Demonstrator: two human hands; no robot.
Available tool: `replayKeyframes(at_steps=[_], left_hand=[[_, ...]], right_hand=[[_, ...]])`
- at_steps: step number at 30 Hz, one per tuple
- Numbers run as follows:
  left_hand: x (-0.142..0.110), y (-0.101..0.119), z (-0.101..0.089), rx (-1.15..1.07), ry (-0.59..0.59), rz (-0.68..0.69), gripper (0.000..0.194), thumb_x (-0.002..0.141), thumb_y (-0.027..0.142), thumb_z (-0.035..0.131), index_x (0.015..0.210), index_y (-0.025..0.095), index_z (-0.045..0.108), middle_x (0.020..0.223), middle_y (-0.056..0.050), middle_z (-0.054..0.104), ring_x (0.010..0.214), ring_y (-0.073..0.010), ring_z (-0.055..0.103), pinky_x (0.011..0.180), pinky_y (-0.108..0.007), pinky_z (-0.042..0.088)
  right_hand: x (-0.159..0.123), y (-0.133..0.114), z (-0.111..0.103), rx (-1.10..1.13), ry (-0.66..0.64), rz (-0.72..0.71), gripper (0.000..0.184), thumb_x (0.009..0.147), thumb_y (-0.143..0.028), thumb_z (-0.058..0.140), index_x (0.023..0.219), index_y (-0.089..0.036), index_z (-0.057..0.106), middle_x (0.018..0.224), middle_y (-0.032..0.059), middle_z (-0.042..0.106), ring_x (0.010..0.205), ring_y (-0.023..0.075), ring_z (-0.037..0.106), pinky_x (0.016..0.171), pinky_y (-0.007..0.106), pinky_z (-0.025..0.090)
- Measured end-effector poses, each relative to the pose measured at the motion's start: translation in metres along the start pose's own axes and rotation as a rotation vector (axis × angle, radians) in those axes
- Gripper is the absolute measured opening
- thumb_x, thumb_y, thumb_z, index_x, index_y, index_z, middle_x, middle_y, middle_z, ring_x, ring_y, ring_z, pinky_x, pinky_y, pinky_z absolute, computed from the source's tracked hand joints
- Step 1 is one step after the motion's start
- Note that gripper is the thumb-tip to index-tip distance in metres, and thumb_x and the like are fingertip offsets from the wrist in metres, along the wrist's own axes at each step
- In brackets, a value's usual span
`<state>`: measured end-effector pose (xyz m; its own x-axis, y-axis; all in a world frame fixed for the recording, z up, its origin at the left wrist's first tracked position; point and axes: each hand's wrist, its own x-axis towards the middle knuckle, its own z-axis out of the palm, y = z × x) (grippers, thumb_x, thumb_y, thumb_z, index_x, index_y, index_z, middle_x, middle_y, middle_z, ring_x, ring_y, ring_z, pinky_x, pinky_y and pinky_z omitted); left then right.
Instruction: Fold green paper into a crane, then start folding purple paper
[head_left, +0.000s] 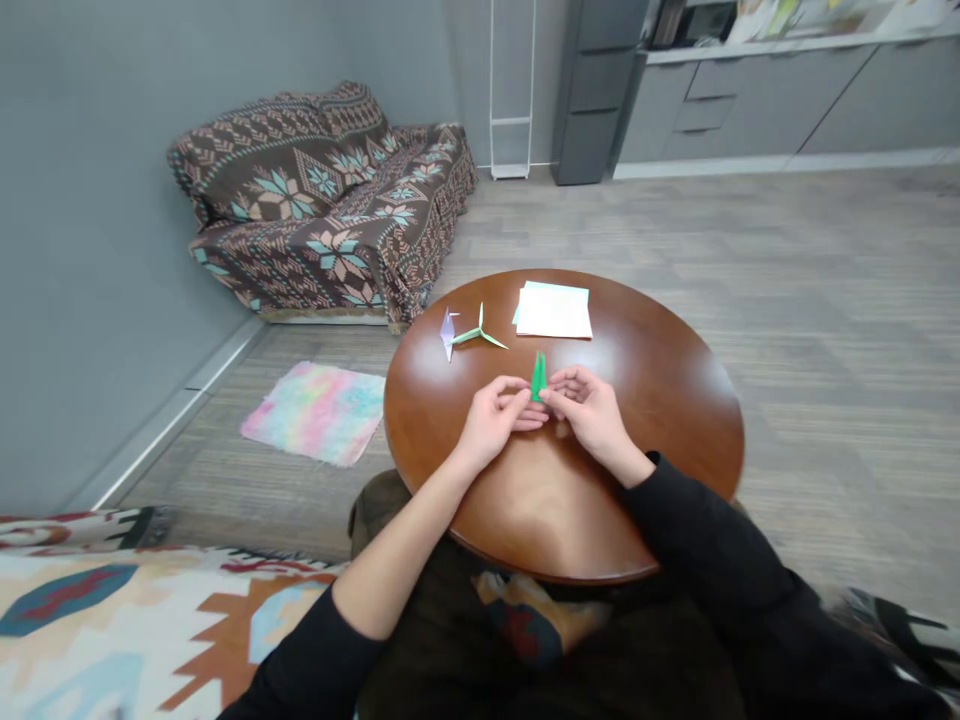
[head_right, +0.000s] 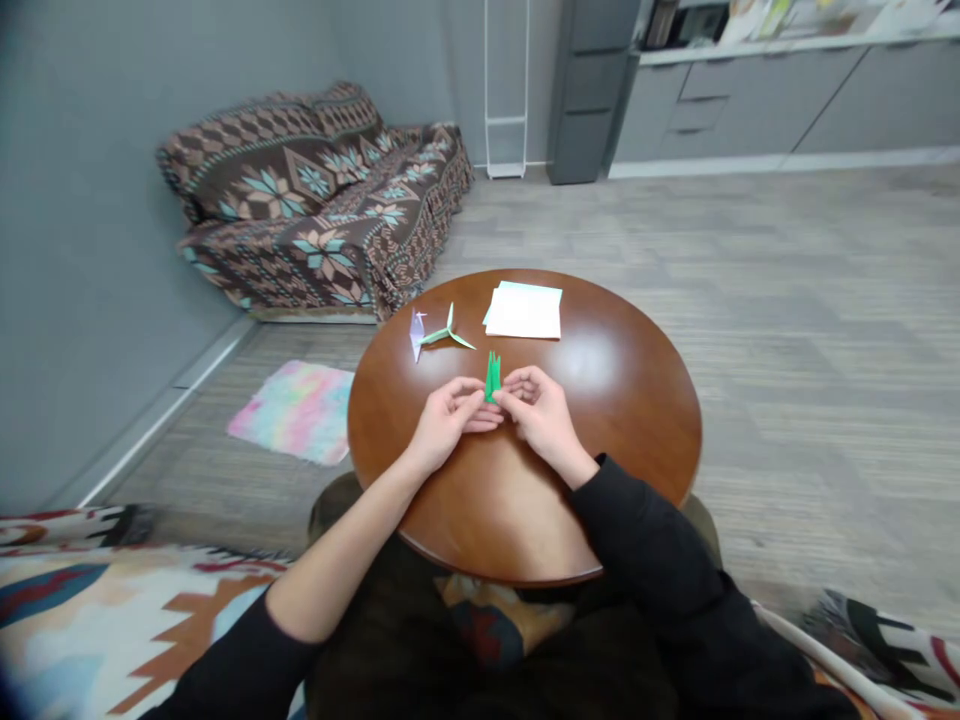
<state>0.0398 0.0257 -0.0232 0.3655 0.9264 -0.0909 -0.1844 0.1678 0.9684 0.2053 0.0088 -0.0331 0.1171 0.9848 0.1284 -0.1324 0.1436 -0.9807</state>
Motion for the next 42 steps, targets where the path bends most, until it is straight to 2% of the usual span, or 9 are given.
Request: replayKeyframes(at_steps=[3,8,11,18,24,31,37,42], left_hand=[[0.0008,-0.0009,-0.0013,0.019,0.01,0.0,0.047,0.075,0.053,0.083,0.092,0.013,0.067,0.077,-0.008,0.077,0.07,-0.0207,0.077,0.074,-0.034,0.066],[0.0017,-0.0015,-0.0036,0.011,0.041,0.015,0.044,0.075,0.052,0.083,0.09,0.013,0.069,0.079,-0.008,0.078,0.07,-0.0184,0.076,0.078,-0.034,0.065],[0.0012,-0.0009,-0.0042,0.013,0.047,0.016,0.044,0.075,0.051,0.084,0.089,0.013,0.069,0.078,-0.008,0.078,0.071,-0.0178,0.076,0.076,-0.032,0.065],[-0.0007,0.0022,-0.0022,0.036,0.005,-0.046,0.042,0.072,0.049,0.087,0.08,0.011,0.072,0.072,-0.007,0.076,0.059,-0.0135,0.071,0.062,-0.024,0.062],[-0.0015,0.0017,-0.0025,-0.001,-0.002,-0.067,0.04,0.07,0.047,0.088,0.082,0.012,0.072,0.074,-0.006,0.076,0.061,-0.0129,0.072,0.068,-0.026,0.063],[-0.0022,0.0036,-0.0029,-0.02,-0.019,-0.07,0.038,0.067,0.043,0.09,0.08,0.011,0.074,0.073,-0.006,0.076,0.06,-0.0124,0.071,0.066,-0.025,0.062],[-0.0007,0.0006,-0.0029,-0.013,0.012,-0.066,0.042,0.069,0.046,0.089,0.087,0.011,0.074,0.078,-0.007,0.077,0.066,-0.0144,0.073,0.073,-0.029,0.064],[0.0012,0.0002,-0.0031,-0.013,0.024,-0.058,0.044,0.066,0.047,0.09,0.085,0.012,0.073,0.076,-0.007,0.077,0.066,-0.0152,0.074,0.075,-0.031,0.064]], right_hand=[[0.0012,-0.0005,-0.0006,0.025,-0.026,0.055,0.043,0.067,-0.047,0.089,0.088,-0.02,0.063,0.074,-0.0003,0.069,0.052,0.0098,0.055,0.05,0.025,0.047],[-0.0012,-0.0015,0.0023,0.03,-0.123,0.144,0.043,0.073,-0.058,0.082,0.078,-0.018,0.067,0.063,0.0001,0.066,0.053,0.0124,0.06,0.052,0.026,0.053],[-0.003,-0.0022,0.0033,0.011,-0.169,0.17,0.046,0.078,-0.061,0.078,0.071,-0.018,0.065,0.058,-0.0001,0.063,0.048,0.0118,0.058,0.049,0.026,0.052],[-0.0036,-0.0013,0.0023,-0.052,-0.164,0.103,0.047,0.08,-0.063,0.076,0.071,-0.018,0.062,0.058,-0.0024,0.061,0.045,0.0101,0.054,0.046,0.024,0.044],[-0.0056,-0.0023,0.0021,-0.103,-0.161,0.047,0.045,0.082,-0.061,0.075,0.072,-0.019,0.063,0.057,-0.0028,0.059,0.046,0.0113,0.054,0.048,0.025,0.045],[-0.005,-0.002,0.0027,-0.095,-0.176,0.047,0.045,0.087,-0.061,0.07,0.073,-0.02,0.062,0.06,-0.0015,0.061,0.047,0.0124,0.056,0.048,0.027,0.048],[-0.0057,-0.007,0.0029,-0.114,-0.123,0.01,0.041,0.084,-0.058,0.075,0.072,-0.019,0.066,0.057,-0.002,0.06,0.046,0.0115,0.053,0.048,0.026,0.047],[-0.0066,-0.008,0.0037,-0.124,-0.105,0.019,0.042,0.082,-0.058,0.076,0.071,-0.019,0.067,0.053,-0.002,0.06,0.043,0.0121,0.053,0.045,0.026,0.046]])
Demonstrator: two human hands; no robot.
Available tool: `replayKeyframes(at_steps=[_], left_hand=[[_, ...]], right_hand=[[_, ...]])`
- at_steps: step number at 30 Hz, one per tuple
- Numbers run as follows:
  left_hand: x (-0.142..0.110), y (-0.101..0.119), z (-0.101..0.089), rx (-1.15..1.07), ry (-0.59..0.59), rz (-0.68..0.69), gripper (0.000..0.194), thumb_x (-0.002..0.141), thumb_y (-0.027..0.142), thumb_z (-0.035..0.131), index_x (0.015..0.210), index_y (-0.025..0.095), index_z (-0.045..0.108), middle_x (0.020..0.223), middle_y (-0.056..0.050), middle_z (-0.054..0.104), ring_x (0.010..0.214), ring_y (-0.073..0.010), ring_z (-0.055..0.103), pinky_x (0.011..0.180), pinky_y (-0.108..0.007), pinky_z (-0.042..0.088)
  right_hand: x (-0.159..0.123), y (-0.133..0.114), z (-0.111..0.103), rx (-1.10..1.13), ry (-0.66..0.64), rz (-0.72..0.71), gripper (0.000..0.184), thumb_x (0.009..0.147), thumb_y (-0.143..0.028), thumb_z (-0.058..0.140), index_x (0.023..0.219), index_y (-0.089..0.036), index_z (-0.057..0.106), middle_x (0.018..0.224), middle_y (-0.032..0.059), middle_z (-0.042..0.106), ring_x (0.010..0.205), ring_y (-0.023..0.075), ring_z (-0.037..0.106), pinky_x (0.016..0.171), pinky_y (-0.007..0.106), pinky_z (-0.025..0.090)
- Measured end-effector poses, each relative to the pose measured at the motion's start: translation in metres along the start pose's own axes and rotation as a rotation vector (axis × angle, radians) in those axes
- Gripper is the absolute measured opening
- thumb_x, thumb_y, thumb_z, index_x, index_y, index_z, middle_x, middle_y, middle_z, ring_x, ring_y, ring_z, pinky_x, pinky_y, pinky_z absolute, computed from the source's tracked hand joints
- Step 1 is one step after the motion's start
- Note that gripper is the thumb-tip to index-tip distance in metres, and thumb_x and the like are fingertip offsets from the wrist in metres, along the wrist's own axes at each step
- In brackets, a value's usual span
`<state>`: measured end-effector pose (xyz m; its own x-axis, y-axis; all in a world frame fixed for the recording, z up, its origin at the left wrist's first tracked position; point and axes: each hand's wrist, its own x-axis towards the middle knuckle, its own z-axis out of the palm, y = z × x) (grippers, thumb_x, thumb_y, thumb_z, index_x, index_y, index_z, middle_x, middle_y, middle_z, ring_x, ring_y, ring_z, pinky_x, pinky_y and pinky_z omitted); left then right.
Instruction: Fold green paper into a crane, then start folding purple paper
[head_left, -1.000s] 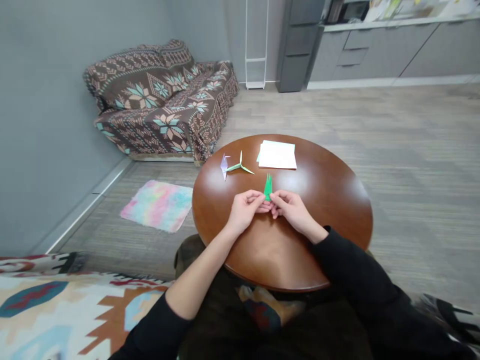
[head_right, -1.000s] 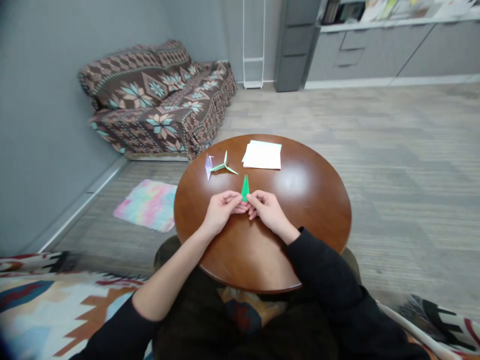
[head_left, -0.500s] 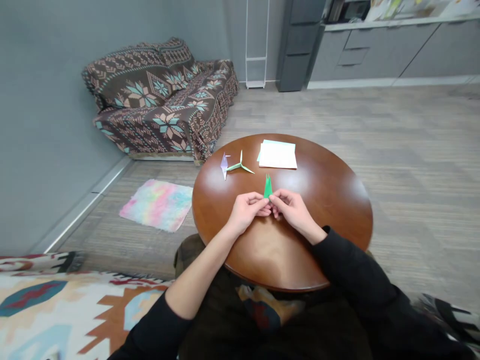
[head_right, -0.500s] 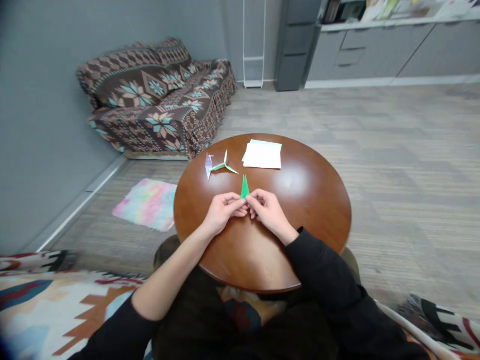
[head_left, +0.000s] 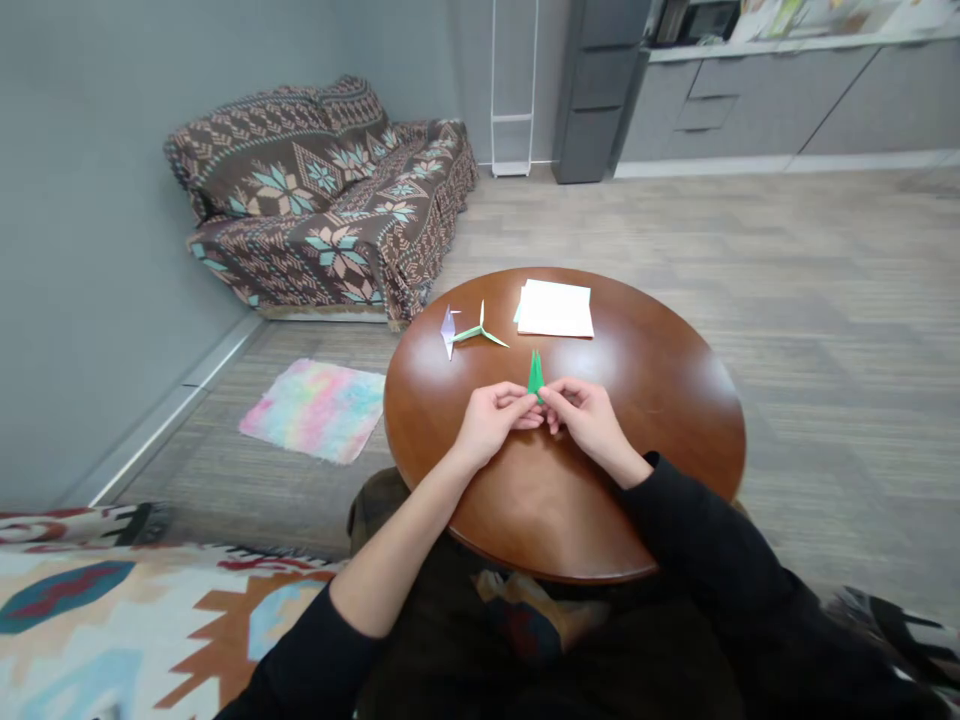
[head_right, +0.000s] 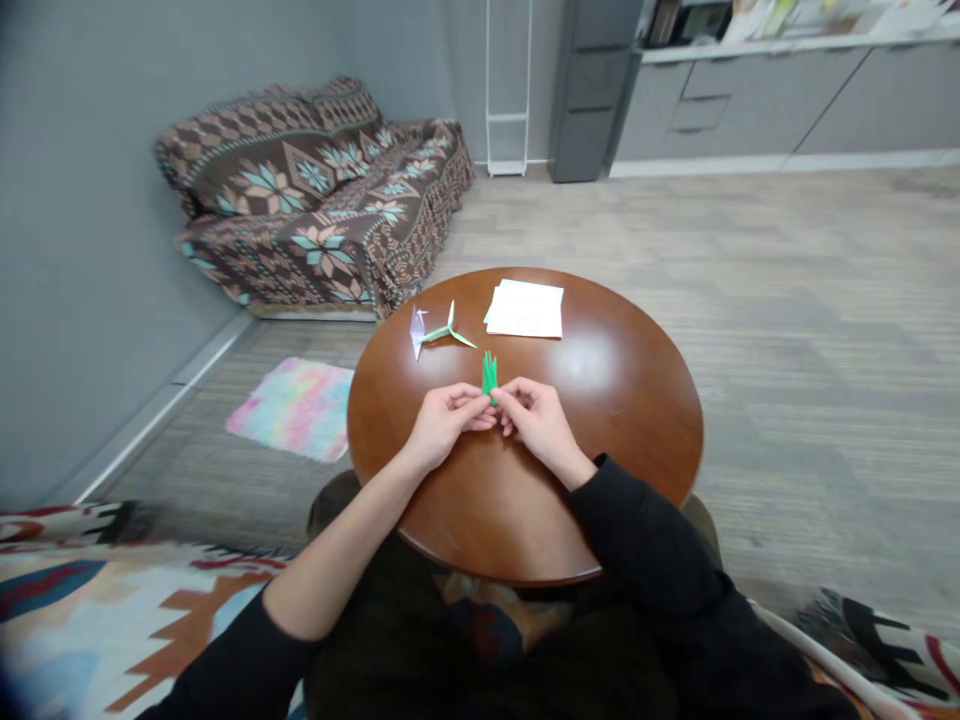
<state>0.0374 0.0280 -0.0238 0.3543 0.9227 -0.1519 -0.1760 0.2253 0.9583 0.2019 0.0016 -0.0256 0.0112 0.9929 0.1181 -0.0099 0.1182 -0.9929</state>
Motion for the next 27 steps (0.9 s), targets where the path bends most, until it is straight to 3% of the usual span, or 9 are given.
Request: replayKeyframes(at_steps=[16,21,27], left_hand=[[0.001,-0.004,-0.002,0.046,-0.005,0.051,0.043,0.067,0.046,0.089,0.085,0.012,0.072,0.074,-0.007,0.077,0.067,-0.0173,0.074,0.077,-0.033,0.064],[0.003,-0.009,-0.001,0.119,-0.001,0.093,0.036,0.075,0.043,0.084,0.085,0.012,0.069,0.072,-0.006,0.075,0.065,-0.0159,0.073,0.071,-0.03,0.063],[0.003,-0.01,0.001,0.285,0.0,0.175,0.016,0.087,0.027,0.07,0.079,0.015,0.062,0.066,0.0,0.068,0.053,-0.0095,0.064,0.055,-0.02,0.053]], right_hand=[[-0.003,0.007,0.002,-0.083,-0.033,-0.025,0.039,0.09,-0.056,0.068,0.077,-0.02,0.061,0.054,-0.0041,0.056,0.044,0.0112,0.049,0.046,0.026,0.04],[-0.003,0.017,0.0,-0.181,-0.01,-0.072,0.031,0.096,-0.048,0.062,0.08,-0.022,0.056,0.058,-0.004,0.054,0.048,0.0121,0.047,0.048,0.026,0.037],[-0.002,0.021,-0.001,-0.293,-0.024,-0.125,0.026,0.099,-0.04,0.056,0.08,-0.022,0.053,0.063,-0.0024,0.056,0.055,0.0146,0.049,0.055,0.028,0.039]])
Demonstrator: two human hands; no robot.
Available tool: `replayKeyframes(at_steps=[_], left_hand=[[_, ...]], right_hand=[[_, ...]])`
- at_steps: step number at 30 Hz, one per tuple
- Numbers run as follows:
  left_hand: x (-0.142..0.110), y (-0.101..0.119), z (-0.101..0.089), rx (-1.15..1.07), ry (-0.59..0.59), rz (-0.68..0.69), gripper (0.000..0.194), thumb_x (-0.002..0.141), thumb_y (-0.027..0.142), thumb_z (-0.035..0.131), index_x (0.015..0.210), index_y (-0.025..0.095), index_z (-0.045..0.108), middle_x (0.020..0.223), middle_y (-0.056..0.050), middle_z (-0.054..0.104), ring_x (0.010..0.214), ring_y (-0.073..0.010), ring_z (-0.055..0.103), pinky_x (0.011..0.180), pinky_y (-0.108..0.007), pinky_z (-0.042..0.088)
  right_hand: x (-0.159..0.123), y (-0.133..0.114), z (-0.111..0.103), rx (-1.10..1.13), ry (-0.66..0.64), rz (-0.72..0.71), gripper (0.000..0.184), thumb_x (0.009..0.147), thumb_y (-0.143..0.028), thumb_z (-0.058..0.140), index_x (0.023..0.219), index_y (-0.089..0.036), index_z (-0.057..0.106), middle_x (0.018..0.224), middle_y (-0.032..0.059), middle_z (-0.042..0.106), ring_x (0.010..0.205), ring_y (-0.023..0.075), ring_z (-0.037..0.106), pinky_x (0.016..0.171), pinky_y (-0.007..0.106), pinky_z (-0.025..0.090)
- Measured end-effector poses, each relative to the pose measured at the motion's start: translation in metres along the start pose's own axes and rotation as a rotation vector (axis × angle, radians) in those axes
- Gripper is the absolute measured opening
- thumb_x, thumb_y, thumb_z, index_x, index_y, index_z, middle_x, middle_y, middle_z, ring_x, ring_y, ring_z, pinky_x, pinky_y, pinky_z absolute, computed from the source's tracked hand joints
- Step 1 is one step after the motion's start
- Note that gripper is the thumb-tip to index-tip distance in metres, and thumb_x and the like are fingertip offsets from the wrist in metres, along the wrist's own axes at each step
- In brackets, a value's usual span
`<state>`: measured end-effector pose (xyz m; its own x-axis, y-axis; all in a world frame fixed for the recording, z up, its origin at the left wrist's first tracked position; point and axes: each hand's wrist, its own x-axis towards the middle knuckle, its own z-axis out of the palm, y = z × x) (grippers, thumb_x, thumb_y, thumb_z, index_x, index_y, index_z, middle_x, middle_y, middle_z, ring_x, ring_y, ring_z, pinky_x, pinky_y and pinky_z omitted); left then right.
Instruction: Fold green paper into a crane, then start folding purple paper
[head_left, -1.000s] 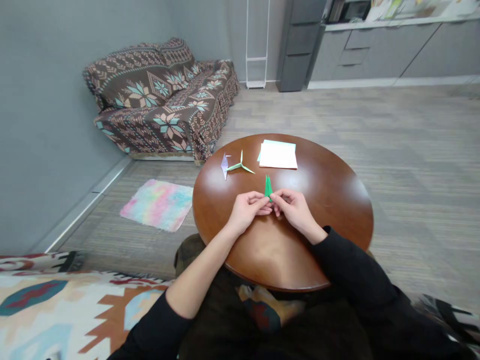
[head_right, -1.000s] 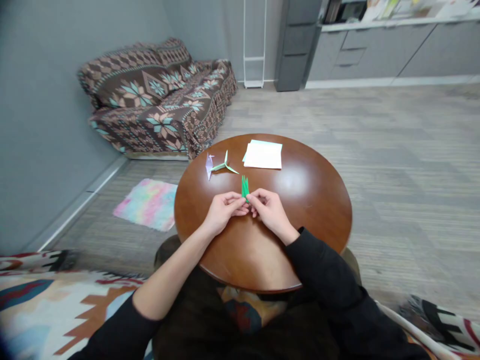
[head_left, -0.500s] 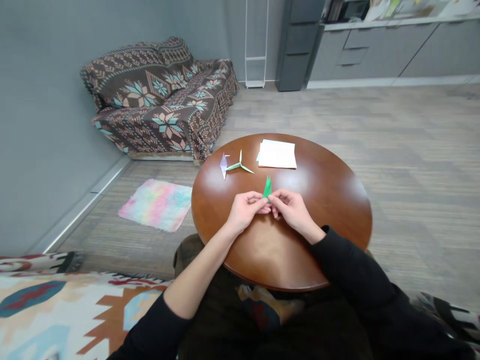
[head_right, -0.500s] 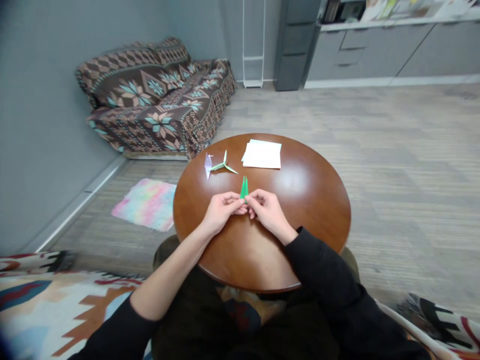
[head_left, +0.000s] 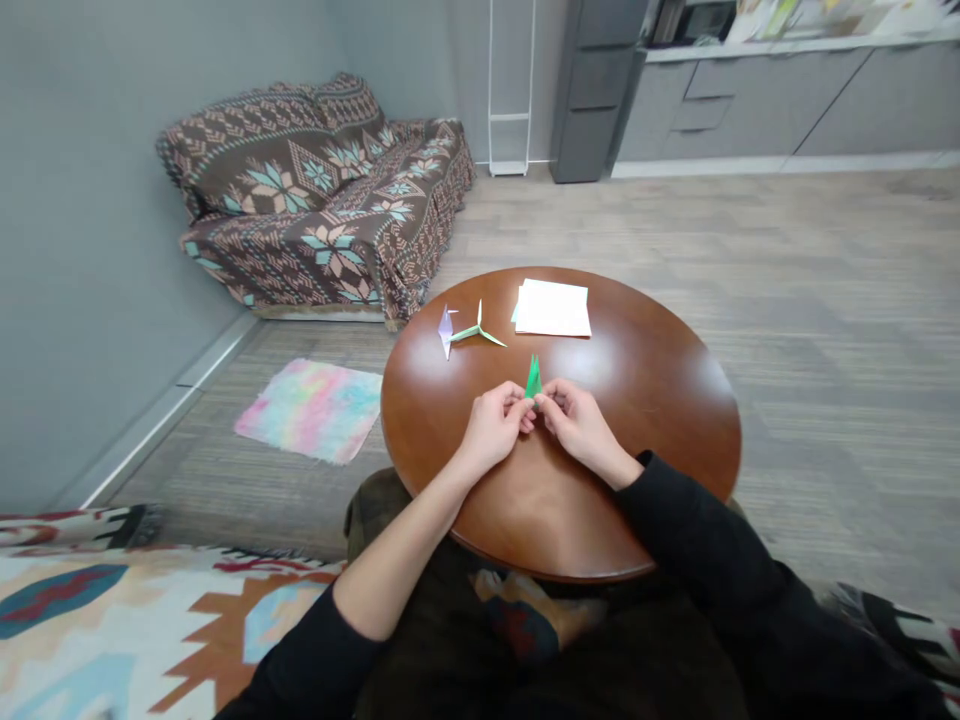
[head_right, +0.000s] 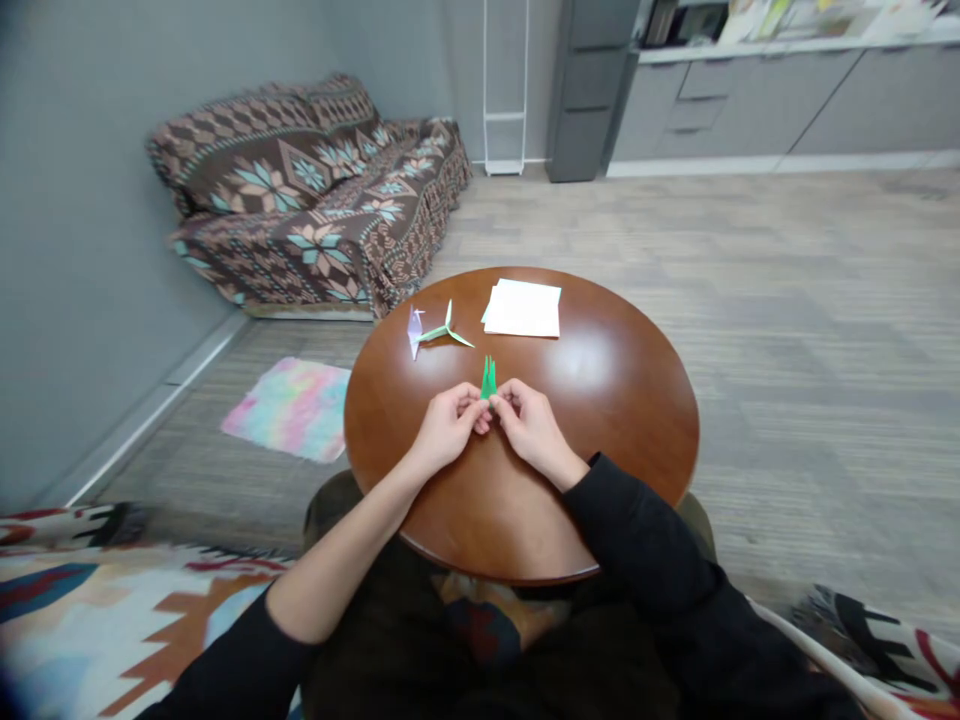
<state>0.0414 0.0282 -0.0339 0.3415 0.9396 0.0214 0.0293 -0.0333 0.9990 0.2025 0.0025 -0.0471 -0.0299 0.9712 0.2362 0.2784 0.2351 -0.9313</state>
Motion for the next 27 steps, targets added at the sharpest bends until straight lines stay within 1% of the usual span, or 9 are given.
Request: replayKeyframes(at_steps=[3,7,10,13,17,22,25,27], left_hand=[[-0.0007,-0.0003,0.0003,0.048,-0.038,0.036,0.016,0.091,0.023,0.065,0.077,0.017,0.058,0.065,0.001,0.067,0.051,-0.009,0.061,0.053,-0.019,0.05],[-0.0004,-0.0032,-0.0005,0.056,-0.064,0.046,0.018,0.092,0.024,0.062,0.076,0.017,0.057,0.064,0.0,0.066,0.054,-0.0108,0.063,0.055,-0.022,0.053],[0.0017,-0.0062,0.0001,0.042,-0.013,0.032,0.017,0.093,0.026,0.059,0.078,0.017,0.056,0.064,0.001,0.065,0.051,-0.0106,0.062,0.054,-0.022,0.053],[0.0043,-0.008,0.001,0.025,0.039,0.015,0.016,0.093,0.027,0.059,0.081,0.017,0.057,0.065,0.0,0.066,0.051,-0.0107,0.063,0.054,-0.023,0.054],[0.0062,-0.0076,0.0006,0.021,0.061,0.004,0.013,0.093,0.024,0.058,0.082,0.016,0.058,0.067,0.0,0.068,0.054,-0.0116,0.066,0.057,-0.024,0.057],[0.0038,-0.0039,0.0017,0.053,0.07,0.018,0.017,0.091,0.018,0.058,0.075,0.017,0.057,0.061,0.001,0.065,0.048,-0.0102,0.061,0.05,-0.021,0.052],[0.0015,-0.0023,0.0036,0.057,0.08,0.032,0.02,0.089,0.016,0.061,0.071,0.018,0.056,0.056,0.003,0.062,0.045,-0.0085,0.058,0.048,-0.018,0.048],[0.0011,-0.0025,0.0041,0.037,0.085,0.033,0.018,0.089,0.017,0.062,0.072,0.017,0.056,0.057,0.003,0.062,0.046,-0.0083,0.058,0.048,-0.018,0.048]], right_hand=[[-0.0002,-0.0041,0.0022,-0.061,-0.001,-0.035,0.024,0.099,-0.034,0.052,0.078,-0.023,0.048,0.068,-0.0007,0.058,0.062,0.0163,0.051,0.062,0.03,0.04],[-0.0004,-0.0097,0.0072,-0.125,0.022,-0.06,0.024,0.098,-0.029,0.051,0.076,-0.024,0.044,0.067,-0.0016,0.055,0.061,0.0166,0.049,0.063,0.031,0.037],[0.0008,-0.0093,0.0092,-0.124,0.032,-0.053,0.025,0.1,-0.032,0.05,0.077,-0.024,0.045,0.068,-0.0014,0.056,0.06,0.0163,0.05,0.062,0.03,0.038],[0.0025,-0.0071,0.0074,-0.106,0.013,-0.042,0.026,0.102,-0.036,0.049,0.079,-0.023,0.05,0.066,-0.0016,0.056,0.059,0.0159,0.051,0.06,0.029,0.04],[0.004,-0.0071,0.0037,-0.122,-0.033,-0.064,0.022,0.101,-0.033,0.049,0.082,-0.022,0.054,0.066,-0.0012,0.057,0.06,0.0163,0.052,0.062,0.029,0.041],[0.0014,-0.0099,0.0055,-0.181,-0.017,-0.116,0.02,0.098,-0.026,0.049,0.079,-0.023,0.048,0.072,0.0008,0.059,0.065,0.0173,0.053,0.067,0.031,0.041],[-0.0014,-0.0095,0.0075,-0.193,-0.013,-0.127,0.019,0.099,-0.025,0.048,0.08,-0.024,0.045,0.071,0.0003,0.059,0.064,0.0172,0.054,0.066,0.03,0.042],[-0.0021,-0.0081,0.007,-0.192,-0.013,-0.128,0.019,0.1,-0.026,0.047,0.081,-0.024,0.047,0.072,0.0005,0.061,0.064,0.017,0.055,0.064,0.03,0.043]])
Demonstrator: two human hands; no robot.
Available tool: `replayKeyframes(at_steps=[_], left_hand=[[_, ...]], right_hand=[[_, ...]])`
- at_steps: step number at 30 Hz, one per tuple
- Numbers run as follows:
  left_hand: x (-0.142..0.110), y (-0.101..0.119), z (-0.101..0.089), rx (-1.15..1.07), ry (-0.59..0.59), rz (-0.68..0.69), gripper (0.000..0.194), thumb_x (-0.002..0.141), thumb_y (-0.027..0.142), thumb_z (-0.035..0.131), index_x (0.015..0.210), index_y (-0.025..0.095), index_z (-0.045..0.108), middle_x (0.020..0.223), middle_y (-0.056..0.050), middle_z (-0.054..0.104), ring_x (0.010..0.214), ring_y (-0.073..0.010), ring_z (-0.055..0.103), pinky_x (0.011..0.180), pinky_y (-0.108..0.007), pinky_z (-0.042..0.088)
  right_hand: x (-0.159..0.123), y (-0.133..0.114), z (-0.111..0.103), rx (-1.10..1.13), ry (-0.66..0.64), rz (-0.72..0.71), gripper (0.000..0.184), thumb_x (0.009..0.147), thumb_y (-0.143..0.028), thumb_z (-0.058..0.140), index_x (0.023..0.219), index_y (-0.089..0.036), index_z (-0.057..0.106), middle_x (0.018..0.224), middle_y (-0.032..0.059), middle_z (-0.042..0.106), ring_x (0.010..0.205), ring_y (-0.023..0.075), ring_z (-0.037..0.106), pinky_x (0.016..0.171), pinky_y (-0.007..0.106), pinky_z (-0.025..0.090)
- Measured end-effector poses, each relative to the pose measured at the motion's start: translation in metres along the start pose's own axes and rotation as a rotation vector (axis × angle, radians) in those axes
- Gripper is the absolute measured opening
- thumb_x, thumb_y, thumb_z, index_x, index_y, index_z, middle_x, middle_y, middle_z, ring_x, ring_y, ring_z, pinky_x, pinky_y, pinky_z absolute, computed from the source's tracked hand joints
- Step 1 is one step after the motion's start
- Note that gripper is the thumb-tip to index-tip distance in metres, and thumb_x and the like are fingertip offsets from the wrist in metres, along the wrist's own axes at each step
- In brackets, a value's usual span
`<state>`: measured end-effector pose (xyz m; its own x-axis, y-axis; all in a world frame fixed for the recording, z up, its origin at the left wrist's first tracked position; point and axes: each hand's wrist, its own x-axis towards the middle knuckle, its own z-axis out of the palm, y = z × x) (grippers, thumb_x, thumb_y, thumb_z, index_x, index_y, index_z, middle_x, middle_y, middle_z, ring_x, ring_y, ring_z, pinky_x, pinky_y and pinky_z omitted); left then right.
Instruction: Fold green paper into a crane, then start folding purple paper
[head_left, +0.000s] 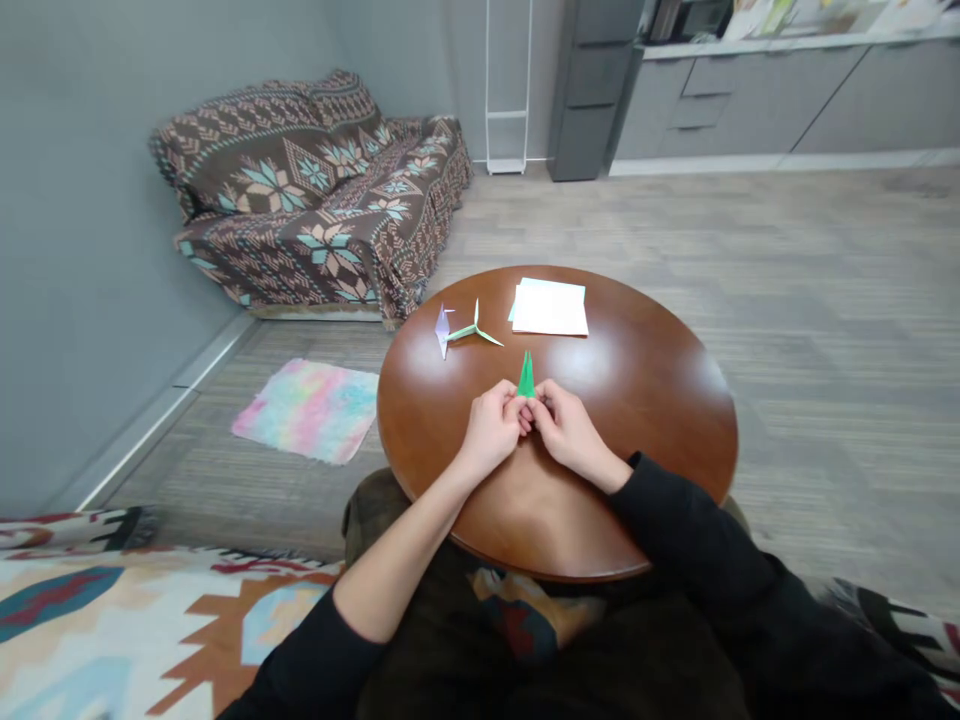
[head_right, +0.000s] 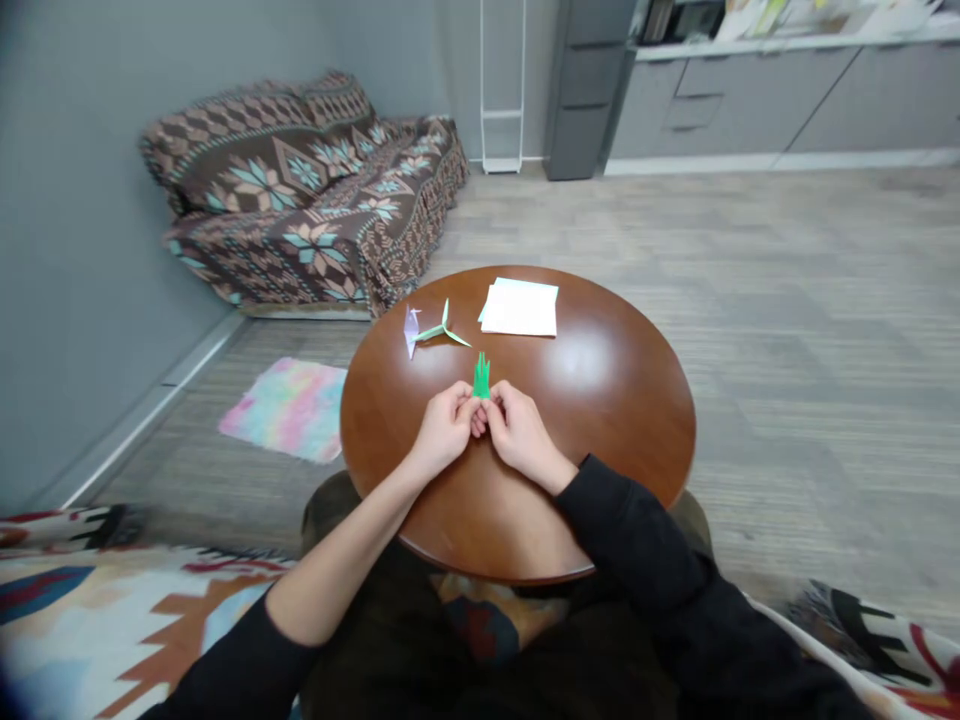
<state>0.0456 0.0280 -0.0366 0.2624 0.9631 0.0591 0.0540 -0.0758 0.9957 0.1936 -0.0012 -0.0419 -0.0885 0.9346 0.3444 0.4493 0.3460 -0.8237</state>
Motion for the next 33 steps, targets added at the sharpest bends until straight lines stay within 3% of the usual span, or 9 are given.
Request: replayKeyframes(at_steps=[4,8,13,17,25,30,33], left_hand=[[0.001,-0.002,-0.002,-0.083,-0.005,-0.026,0.011,0.09,0.025,0.065,0.087,0.016,0.06,0.074,-0.002,0.07,0.061,-0.0124,0.07,0.063,-0.024,0.06],[0.002,-0.002,-0.004,-0.202,0.007,-0.042,0.025,0.093,0.037,0.066,0.107,0.02,0.055,0.091,-0.003,0.072,0.076,-0.0146,0.076,0.079,-0.032,0.065],[0.001,0.001,-0.006,-0.316,-0.005,-0.055,0.031,0.085,0.039,0.076,0.098,0.019,0.057,0.088,-0.001,0.072,0.08,-0.0138,0.074,0.087,-0.033,0.063],[0.001,0.002,-0.006,-0.296,0.007,-0.053,0.029,0.083,0.039,0.077,0.091,0.017,0.059,0.085,-0.001,0.071,0.079,-0.0137,0.073,0.084,-0.033,0.063],[-0.001,0.004,-0.005,-0.234,-0.023,-0.026,0.021,0.082,0.028,0.076,0.096,0.016,0.066,0.095,-0.006,0.076,0.09,-0.0178,0.074,0.086,-0.032,0.061],[0.0,0.002,-0.006,-0.227,-0.047,0.006,0.023,0.08,0.02,0.076,0.1,0.016,0.067,0.1,-0.008,0.077,0.099,-0.0207,0.074,0.092,-0.034,0.059],[0.0,0.002,-0.006,-0.213,-0.052,-0.005,0.022,0.083,0.022,0.074,0.102,0.016,0.065,0.099,-0.009,0.077,0.097,-0.0214,0.075,0.091,-0.035,0.059]], right_hand=[[0.003,0.004,-0.005,-0.021,0.01,-0.017,0.021,0.102,-0.027,0.048,0.081,-0.023,0.052,0.07,0.0008,0.061,0.064,0.0178,0.056,0.065,0.03,0.044],[0.007,0.007,-0.013,-0.076,-0.005,-0.068,0.02,0.101,-0.027,0.051,0.084,-0.022,0.06,0.079,0.0044,0.065,0.074,0.0211,0.06,0.073,0.034,0.046],[0.006,0.007,-0.021,-0.101,-0.029,-0.098,0.014,0.1,-0.029,0.055,0.097,-0.022,0.067,0.089,0.0066,0.068,0.081,0.0236,0.063,0.08,0.036,0.046],[0.005,0.006,-0.022,-0.051,0.057,-0.03,0.023,0.105,-0.03,0.043,0.115,-0.02,0.061,0.084,0.0038,0.066,0.06,0.0174,0.058,0.066,0.033,0.047],[0.006,0.005,-0.02,-0.013,0.027,-0.009,0.008,0.091,-0.026,0.065,0.096,-0.021,0.062,0.082,0.0023,0.065,0.062,0.0163,0.058,0.062,0.031,0.046],[0.005,0.005,-0.02,0.0,0.096,0.003,0.023,0.09,-0.023,0.064,0.109,-0.022,0.051,0.089,0.0015,0.065,0.06,0.0147,0.057,0.059,0.03,0.044],[0.005,0.004,-0.02,0.01,0.106,-0.004,0.02,0.089,-0.024,0.065,0.102,-0.023,0.051,0.084,-0.0001,0.063,0.057,0.0141,0.054,0.058,0.029,0.042]])
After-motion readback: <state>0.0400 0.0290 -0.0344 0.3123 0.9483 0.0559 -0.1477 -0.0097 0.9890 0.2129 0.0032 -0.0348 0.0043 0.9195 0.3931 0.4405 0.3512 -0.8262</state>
